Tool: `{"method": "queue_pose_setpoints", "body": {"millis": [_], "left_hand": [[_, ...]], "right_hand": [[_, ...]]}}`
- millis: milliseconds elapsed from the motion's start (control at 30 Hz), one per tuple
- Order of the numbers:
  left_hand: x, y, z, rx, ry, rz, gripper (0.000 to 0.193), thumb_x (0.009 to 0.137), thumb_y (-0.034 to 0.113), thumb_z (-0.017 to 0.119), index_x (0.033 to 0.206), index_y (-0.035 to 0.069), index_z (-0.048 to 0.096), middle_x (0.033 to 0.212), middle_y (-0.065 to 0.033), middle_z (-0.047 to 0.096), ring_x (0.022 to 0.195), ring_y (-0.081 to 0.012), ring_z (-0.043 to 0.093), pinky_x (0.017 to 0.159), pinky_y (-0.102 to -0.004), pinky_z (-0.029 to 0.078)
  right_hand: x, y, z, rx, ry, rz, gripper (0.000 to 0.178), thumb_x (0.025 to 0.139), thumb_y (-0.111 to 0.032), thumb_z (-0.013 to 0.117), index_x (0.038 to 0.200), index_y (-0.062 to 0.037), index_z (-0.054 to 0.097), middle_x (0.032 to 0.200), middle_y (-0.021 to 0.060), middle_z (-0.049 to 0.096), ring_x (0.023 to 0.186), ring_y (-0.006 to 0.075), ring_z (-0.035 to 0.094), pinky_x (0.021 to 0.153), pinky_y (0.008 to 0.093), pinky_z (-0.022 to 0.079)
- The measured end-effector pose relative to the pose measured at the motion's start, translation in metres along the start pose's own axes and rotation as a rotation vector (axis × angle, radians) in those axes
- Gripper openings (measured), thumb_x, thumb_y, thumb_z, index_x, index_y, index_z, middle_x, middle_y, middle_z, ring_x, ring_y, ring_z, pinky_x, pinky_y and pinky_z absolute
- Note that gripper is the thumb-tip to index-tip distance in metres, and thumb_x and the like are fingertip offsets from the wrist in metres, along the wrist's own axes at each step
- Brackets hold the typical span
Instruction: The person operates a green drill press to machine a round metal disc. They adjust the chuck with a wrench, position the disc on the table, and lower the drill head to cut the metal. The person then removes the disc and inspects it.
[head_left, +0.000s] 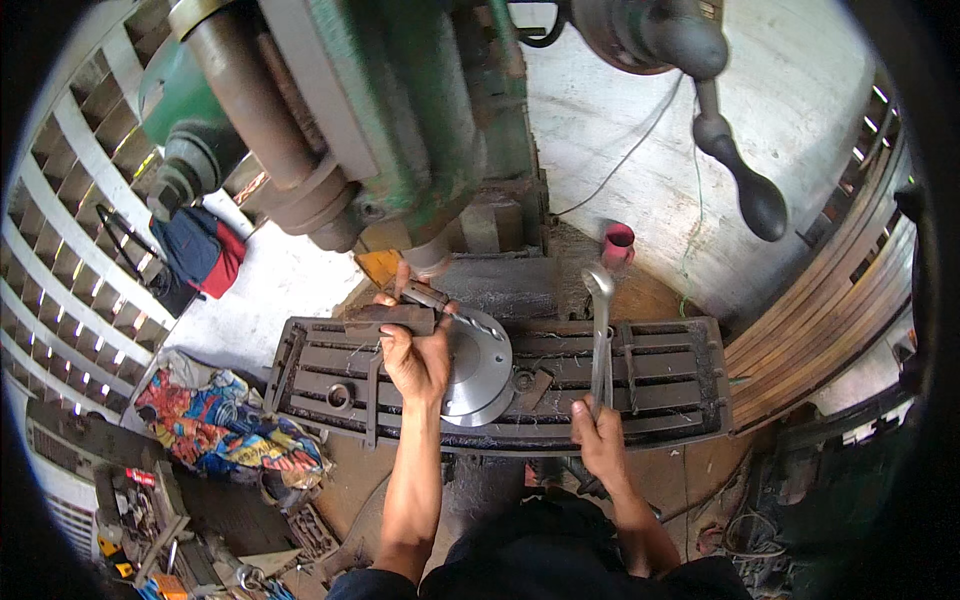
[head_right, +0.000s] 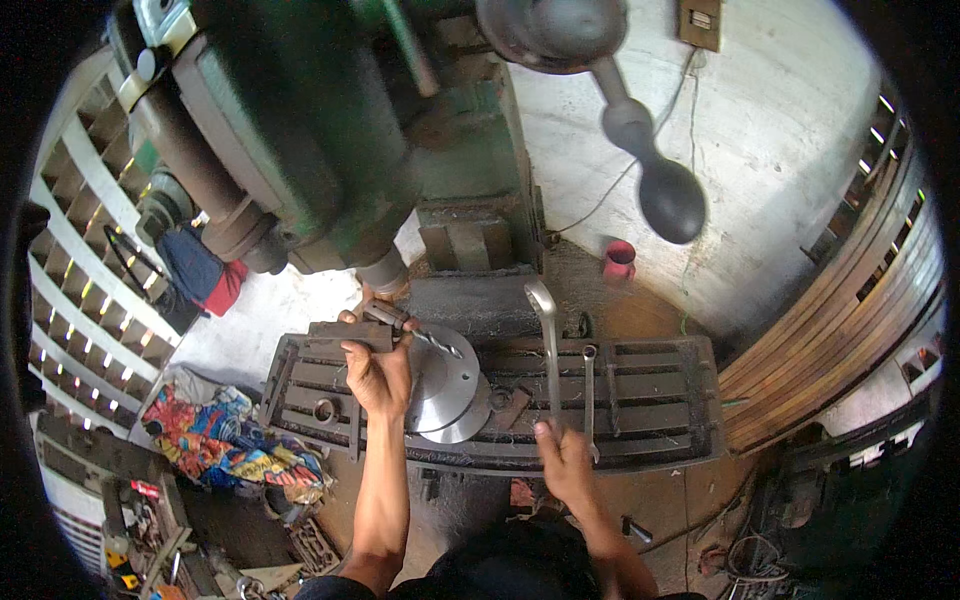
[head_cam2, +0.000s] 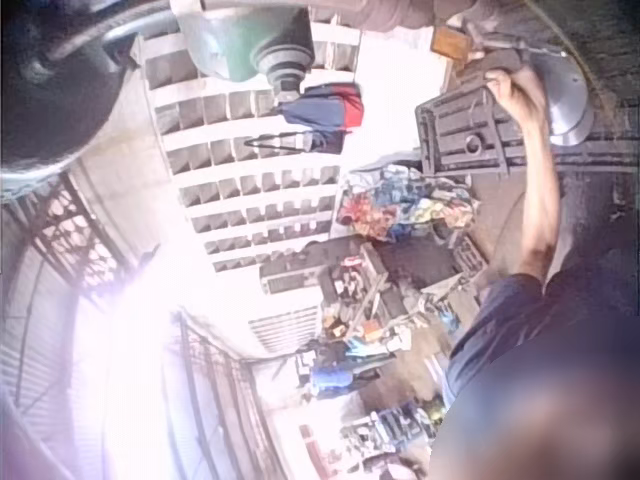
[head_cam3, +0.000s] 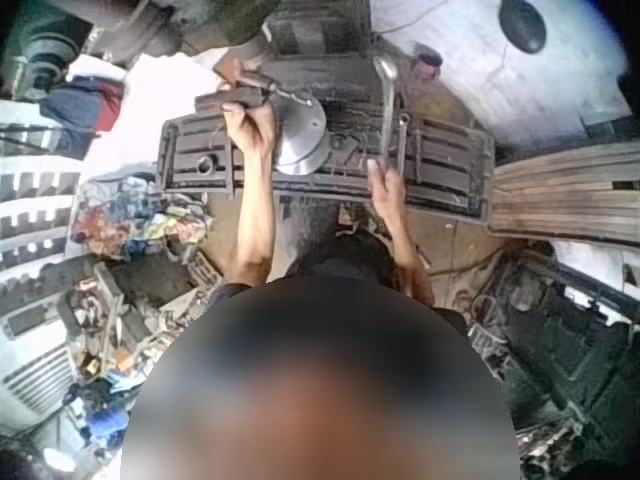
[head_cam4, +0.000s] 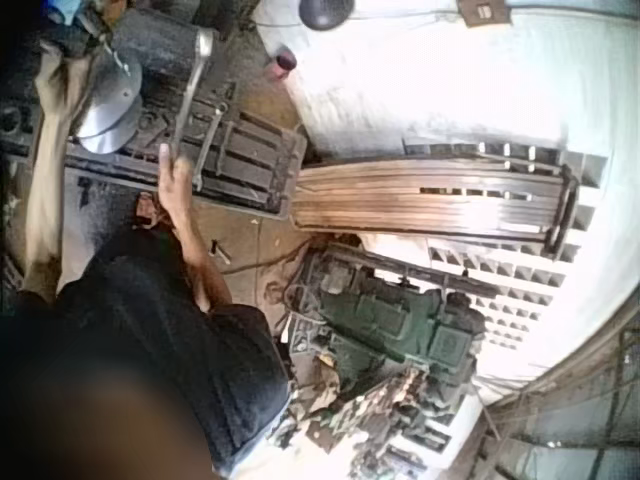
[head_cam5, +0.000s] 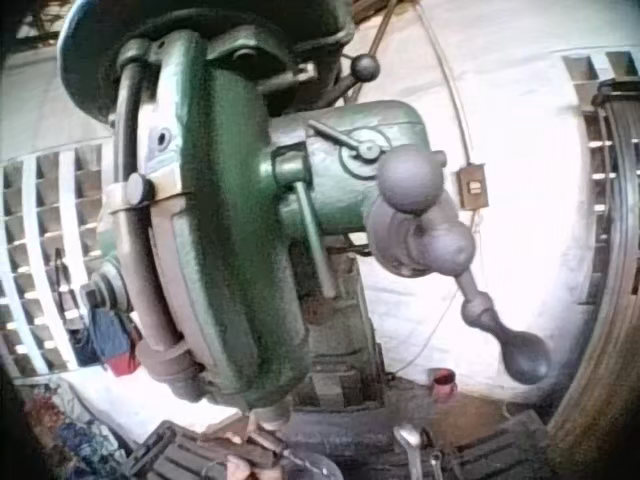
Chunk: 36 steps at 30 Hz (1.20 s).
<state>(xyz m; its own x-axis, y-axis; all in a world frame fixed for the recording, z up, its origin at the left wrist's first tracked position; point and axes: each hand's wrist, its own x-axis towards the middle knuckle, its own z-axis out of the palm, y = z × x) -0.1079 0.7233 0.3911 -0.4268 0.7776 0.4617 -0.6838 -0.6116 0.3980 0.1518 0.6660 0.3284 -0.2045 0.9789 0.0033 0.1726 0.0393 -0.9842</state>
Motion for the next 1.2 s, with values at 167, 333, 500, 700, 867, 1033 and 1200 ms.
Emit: {"method": "queue_pose_setpoints", "body": {"millis": [167, 333, 500, 700, 867, 1033, 1200], "left_hand": [[-0.032, 0.026, 0.013, 0.001, -0.052, 0.043, 0.033, 0.087, 0.036, 0.068, 0.109, 0.021, 0.049, 0.145, -0.006, 0.038, 0.127, -0.026, 0.04, 0.086, -0.0497, 0.041], [-0.068, 0.065, 0.036, 0.576, -0.282, 0.207, 0.018, 0.083, 0.022, 0.071, 0.089, 0.017, 0.055, 0.142, -0.0136, 0.037, 0.116, -0.0362, 0.052, 0.075, -0.0441, 0.054], [-0.094, 0.091, 0.052, 0.791, -0.519, 0.178, 0.024, 0.067, -0.004, 0.076, 0.081, 0.01, 0.063, 0.132, -0.0208, 0.038, 0.115, -0.037, 0.053, 0.094, -0.0468, 0.049], [-0.098, 0.097, 0.045, 0.665, -0.578, 0.282, 0.021, 0.078, 0.01, 0.075, 0.096, 0.005, 0.067, 0.134, -0.0304, 0.035, 0.118, -0.0435, 0.05, 0.1, -0.0514, 0.042], [-0.125, 0.117, 0.06, 0.616, -0.378, 0.169, 0.015, 0.08, 0.008, 0.072, 0.091, 0.011, 0.062, 0.128, -0.0258, 0.041, 0.117, -0.0405, 0.05, 0.099, -0.0498, 0.044], [-0.155, 0.133, 0.059, 0.498, -0.232, 0.09, 0.01, 0.093, 0.024, 0.057, 0.09, 0.018, 0.05, 0.117, -0.0242, 0.044, 0.11, -0.0376, 0.052, 0.094, -0.0511, 0.047], [-0.181, 0.139, 0.036, 0.35, -0.114, 0.024, 0.033, 0.089, 0.042, 0.064, 0.097, 0.015, 0.047, 0.12, -0.0251, 0.042, 0.109, -0.0384, 0.051, 0.087, -0.0505, 0.051]], "right_hand": [[0.011, 0.024, -0.02, -0.422, 0.159, 0.07, 0.031, 0.096, -0.026, 0.056, 0.091, 0.0045, 0.057, 0.066, 0.0206, 0.053, 0.057, 0.0346, 0.052, 0.057, 0.0411, 0.041], [0.017, 0.061, -0.017, -0.7, 0.179, 0.094, 0.021, 0.093, -0.016, 0.056, 0.097, 0.0045, 0.06, 0.085, 0.0262, 0.063, 0.083, 0.0446, 0.062, 0.073, 0.0501, 0.047], [0.02, 0.078, -0.013, -0.781, 0.17, -0.026, 0.032, 0.087, -0.006, 0.061, 0.115, 0.008, 0.054, 0.101, 0.0272, 0.06, 0.094, 0.0471, 0.059, 0.079, 0.0518, 0.047], [0.021, 0.084, -0.016, -0.813, 0.118, 0.005, 0.036, 0.082, -0.001, 0.063, 0.116, 0.0063, 0.055, 0.114, 0.0263, 0.052, 0.109, 0.0448, 0.051, 0.09, 0.0478, 0.044], [0.013, 0.059, -0.008, -0.941, 0.133, -0.047, 0.035, 0.083, -0.001, 0.063, 0.117, 0.0055, 0.057, 0.116, 0.0234, 0.052, 0.11, 0.0401, 0.051, 0.095, 0.0452, 0.043], [-0.01, -0.027, 0.005, -0.155, -0.194, -0.068, 0.039, 0.085, -0.009, 0.069, 0.12, 0.0025, 0.057, 0.109, 0.0129, 0.061, 0.101, 0.0206, 0.061, 0.089, 0.0327, 0.048], [-0.048, -0.093, 0.063, 0.122, -0.767, -0.17, 0.043, 0.085, -0.013, 0.071, 0.122, 0.002, 0.055, 0.115, 0.0148, 0.059, 0.103, 0.0212, 0.058, 0.091, 0.0341, 0.047]]}}
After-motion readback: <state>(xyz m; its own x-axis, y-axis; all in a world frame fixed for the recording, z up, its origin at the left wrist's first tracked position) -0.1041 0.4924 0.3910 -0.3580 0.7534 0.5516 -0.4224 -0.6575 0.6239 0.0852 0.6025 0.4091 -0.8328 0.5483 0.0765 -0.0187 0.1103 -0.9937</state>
